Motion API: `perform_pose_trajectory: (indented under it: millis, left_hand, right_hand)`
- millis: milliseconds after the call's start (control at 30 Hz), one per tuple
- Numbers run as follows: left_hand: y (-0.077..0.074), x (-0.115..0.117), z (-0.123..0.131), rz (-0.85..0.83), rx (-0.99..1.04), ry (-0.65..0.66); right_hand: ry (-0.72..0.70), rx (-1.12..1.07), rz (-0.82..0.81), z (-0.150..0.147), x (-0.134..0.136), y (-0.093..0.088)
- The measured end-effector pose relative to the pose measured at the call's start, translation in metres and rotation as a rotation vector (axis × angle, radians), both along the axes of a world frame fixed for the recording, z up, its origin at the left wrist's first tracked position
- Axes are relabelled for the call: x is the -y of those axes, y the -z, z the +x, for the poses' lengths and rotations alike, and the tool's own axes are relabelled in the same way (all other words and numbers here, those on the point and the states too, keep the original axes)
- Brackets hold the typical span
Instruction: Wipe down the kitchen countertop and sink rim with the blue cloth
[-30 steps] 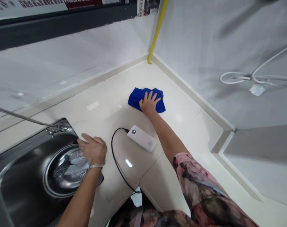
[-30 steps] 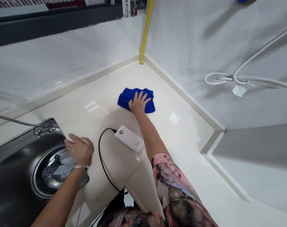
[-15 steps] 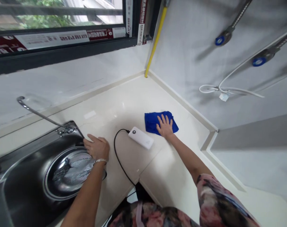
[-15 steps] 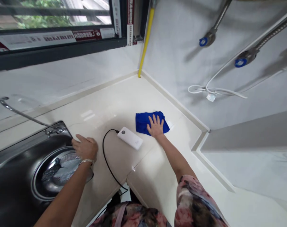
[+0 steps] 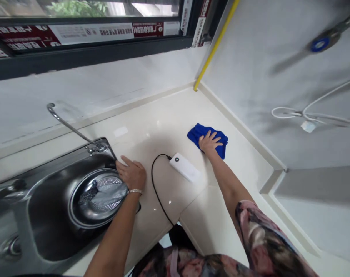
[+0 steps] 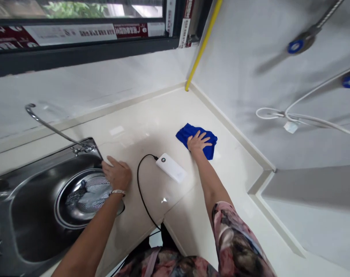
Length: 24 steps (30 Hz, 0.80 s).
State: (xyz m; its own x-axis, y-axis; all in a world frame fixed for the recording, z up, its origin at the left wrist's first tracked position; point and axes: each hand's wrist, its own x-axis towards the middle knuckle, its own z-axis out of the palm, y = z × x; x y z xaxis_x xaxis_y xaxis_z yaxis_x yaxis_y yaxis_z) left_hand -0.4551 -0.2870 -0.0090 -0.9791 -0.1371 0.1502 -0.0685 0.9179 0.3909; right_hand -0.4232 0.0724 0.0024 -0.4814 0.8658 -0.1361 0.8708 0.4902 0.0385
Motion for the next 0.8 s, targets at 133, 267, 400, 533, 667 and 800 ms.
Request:
perform_pose_trajectory:
  millis: [133, 267, 400, 533, 667, 800]
  left_hand:
    - [0.004, 0.001, 0.0, -0.008, 0.013, 0.001]
    - [0.008, 0.002, 0.0, -0.04, 0.028, 0.004]
    - [0.008, 0.002, 0.0, -0.07, 0.064, 0.0]
    - [0.005, 0.002, 0.001, -0.051, 0.078, -0.006]
    - [0.004, 0.002, 0.001, -0.021, 0.078, -0.007]
    - [0.006, 0.004, 0.0, -0.009, 0.079, 0.017]
  right_hand:
    - [-0.004, -0.041, 0.045, -0.054, 0.011, 0.007]
    - [-0.114, -0.032, 0.071, -0.098, 0.043, 0.006]
    - [-0.296, -0.056, 0.024, -0.13, 0.097, 0.002]
    - [-0.563, -0.148, -0.123, -0.149, 0.161, 0.002]
    - [-0.815, -0.229, -0.282, -0.154, 0.227, 0.004]
    - [-1.091, -0.236, -0.362, -0.149, 0.268, -0.003]
